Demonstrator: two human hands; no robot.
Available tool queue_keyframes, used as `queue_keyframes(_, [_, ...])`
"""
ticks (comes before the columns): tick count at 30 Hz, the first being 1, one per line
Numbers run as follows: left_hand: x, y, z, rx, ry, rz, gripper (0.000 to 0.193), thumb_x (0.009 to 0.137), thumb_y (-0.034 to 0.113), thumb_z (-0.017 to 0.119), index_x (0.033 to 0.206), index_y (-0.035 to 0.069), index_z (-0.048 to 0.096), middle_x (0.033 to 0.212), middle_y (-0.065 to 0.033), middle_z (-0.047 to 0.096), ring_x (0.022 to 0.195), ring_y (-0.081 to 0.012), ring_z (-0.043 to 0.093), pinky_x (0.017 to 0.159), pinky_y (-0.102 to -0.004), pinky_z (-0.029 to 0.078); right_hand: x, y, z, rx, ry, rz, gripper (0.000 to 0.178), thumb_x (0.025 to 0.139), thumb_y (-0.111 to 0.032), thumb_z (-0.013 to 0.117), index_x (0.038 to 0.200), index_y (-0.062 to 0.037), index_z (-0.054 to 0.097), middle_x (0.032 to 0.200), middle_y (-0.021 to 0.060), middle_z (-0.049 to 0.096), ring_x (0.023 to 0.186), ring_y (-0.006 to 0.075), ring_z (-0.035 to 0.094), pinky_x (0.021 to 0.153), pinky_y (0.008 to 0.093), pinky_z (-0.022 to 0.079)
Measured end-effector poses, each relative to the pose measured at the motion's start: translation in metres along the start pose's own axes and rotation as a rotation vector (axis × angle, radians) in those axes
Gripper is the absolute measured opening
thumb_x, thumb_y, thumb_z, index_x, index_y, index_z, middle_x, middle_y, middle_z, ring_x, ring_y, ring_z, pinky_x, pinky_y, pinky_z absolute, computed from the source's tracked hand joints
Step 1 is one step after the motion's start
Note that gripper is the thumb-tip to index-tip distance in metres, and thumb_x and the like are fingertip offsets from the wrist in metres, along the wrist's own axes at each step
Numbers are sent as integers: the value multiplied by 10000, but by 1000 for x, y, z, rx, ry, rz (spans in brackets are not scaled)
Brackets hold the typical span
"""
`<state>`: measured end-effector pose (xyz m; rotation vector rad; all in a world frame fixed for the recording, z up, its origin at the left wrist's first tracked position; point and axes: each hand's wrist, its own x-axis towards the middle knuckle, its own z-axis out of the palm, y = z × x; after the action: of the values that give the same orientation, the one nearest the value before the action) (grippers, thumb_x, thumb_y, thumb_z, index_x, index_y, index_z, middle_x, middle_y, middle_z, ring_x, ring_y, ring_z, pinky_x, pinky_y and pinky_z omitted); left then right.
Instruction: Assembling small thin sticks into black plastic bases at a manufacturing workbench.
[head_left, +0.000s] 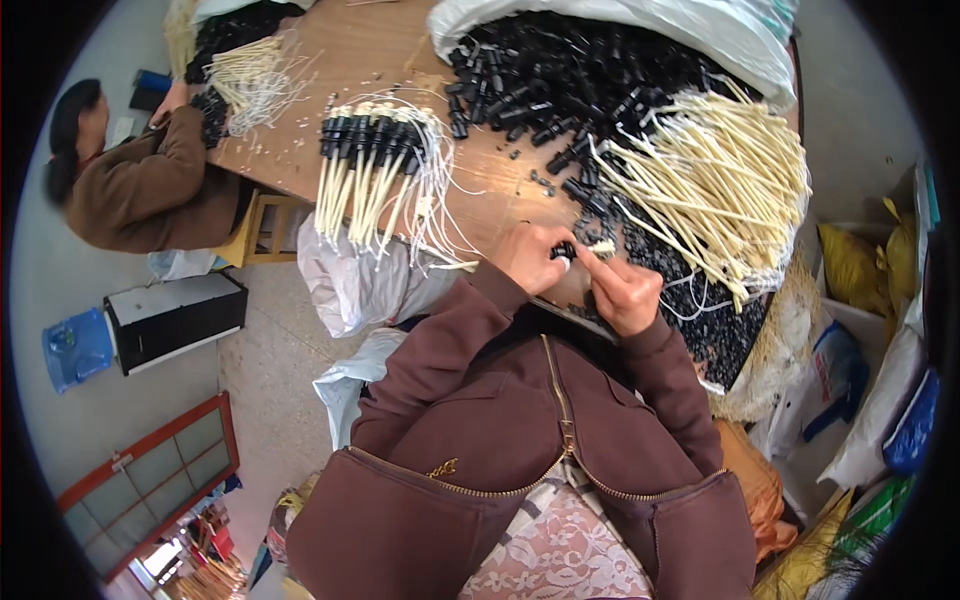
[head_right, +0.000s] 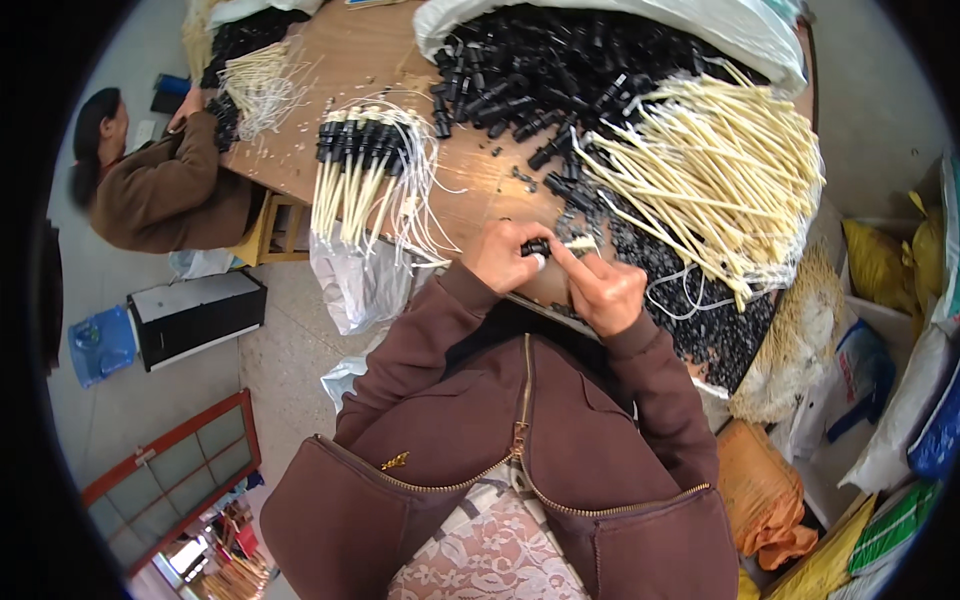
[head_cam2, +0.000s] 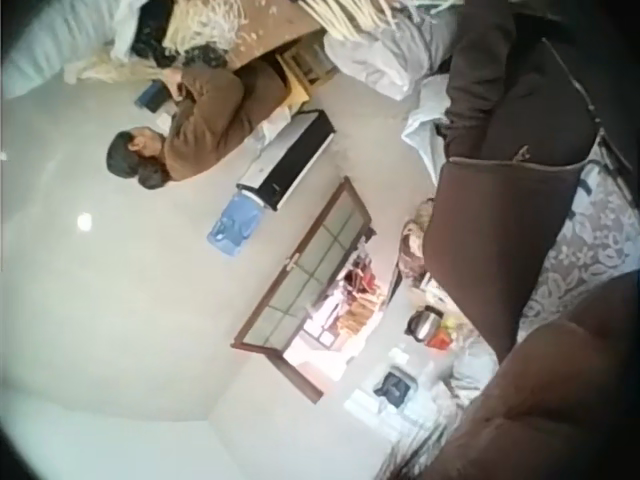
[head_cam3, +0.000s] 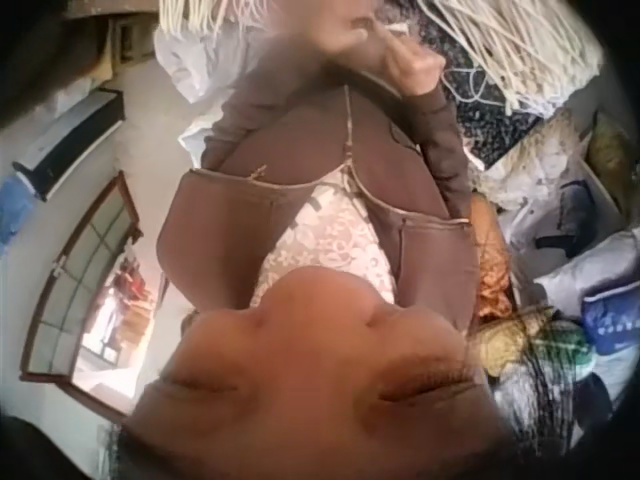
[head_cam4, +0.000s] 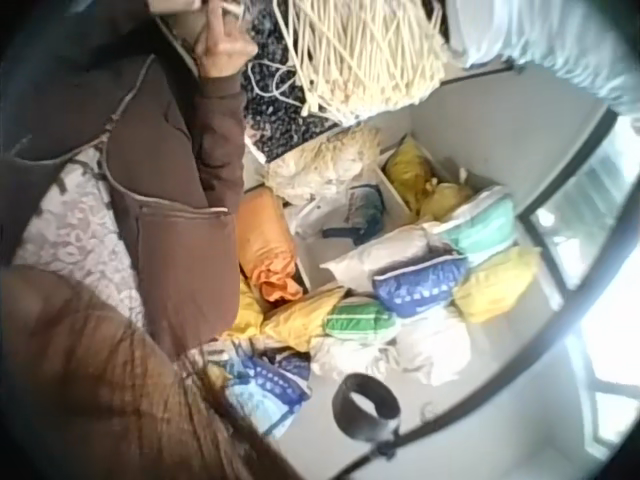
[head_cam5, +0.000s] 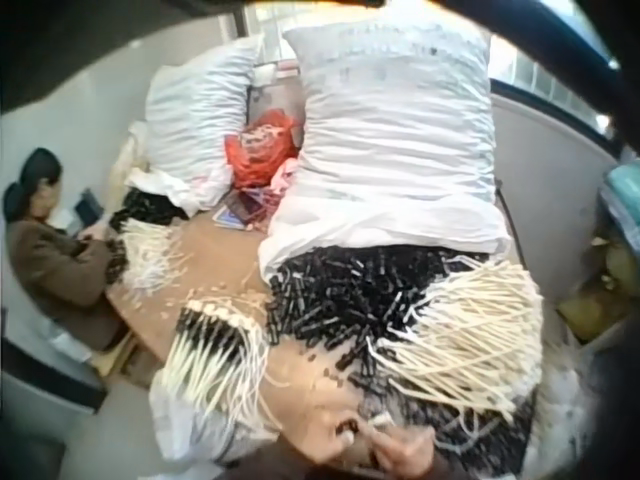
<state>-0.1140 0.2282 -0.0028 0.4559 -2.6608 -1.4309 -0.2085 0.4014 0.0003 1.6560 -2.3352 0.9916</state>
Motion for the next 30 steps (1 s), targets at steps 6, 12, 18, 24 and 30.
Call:
queue_keyframes(6, [-8, 11, -13, 385, 94, 343, 289, 705, 80, 630, 993, 66, 639, 835, -86, 630, 751, -257, 646, 609, -365, 518, 15, 2, 12, 944, -174, 834, 226, 785, -50, 691, 1007, -37, 650, 545, -22, 484, 474, 48, 419, 445, 240, 336])
queue_keyframes(12, [-43, -6, -17, 523, 193, 343, 236, 747, 99, 596, 980, 66, 619, 799, -49, 587, 710, -220, 636, 549, -364, 513, 18, -17, 29, 789, -354, 625, 261, 803, -60, 613, 1054, 9, 639, 596, -40, 484, 530, 29, 404, 462, 224, 323])
queue_keyframes(18, [-72, -19, -32, 399, 353, 195, 239, 717, 104, 602, 955, 93, 611, 788, -59, 576, 676, -279, 622, 541, -391, 488, 36, -29, 49, 640, -451, 508, 257, 783, -63, 705, 1019, 35, 673, 581, -32, 481, 553, 46, 426, 484, 229, 340])
queue_keyframes(24, [-87, -59, -88, 465, 648, 169, 284, 676, 96, 618, 958, 115, 639, 776, -52, 602, 707, -255, 637, 556, -373, 498, 80, -85, 57, 449, -145, 131, 326, 769, 15, 681, 1093, -19, 673, 849, 92, 635, 693, 172, 563, 600, 278, 452])
queue_keyframes(30, [-74, -107, -174, 348, 817, -105, 308, 683, 18, 620, 960, 147, 664, 861, -139, 681, 713, -310, 658, 635, -390, 517, 107, -62, 39, 323, 63, 228, 81, 811, 25, 629, 879, -15, 650, 807, 109, 637, 616, 210, 573, 574, 296, 453])
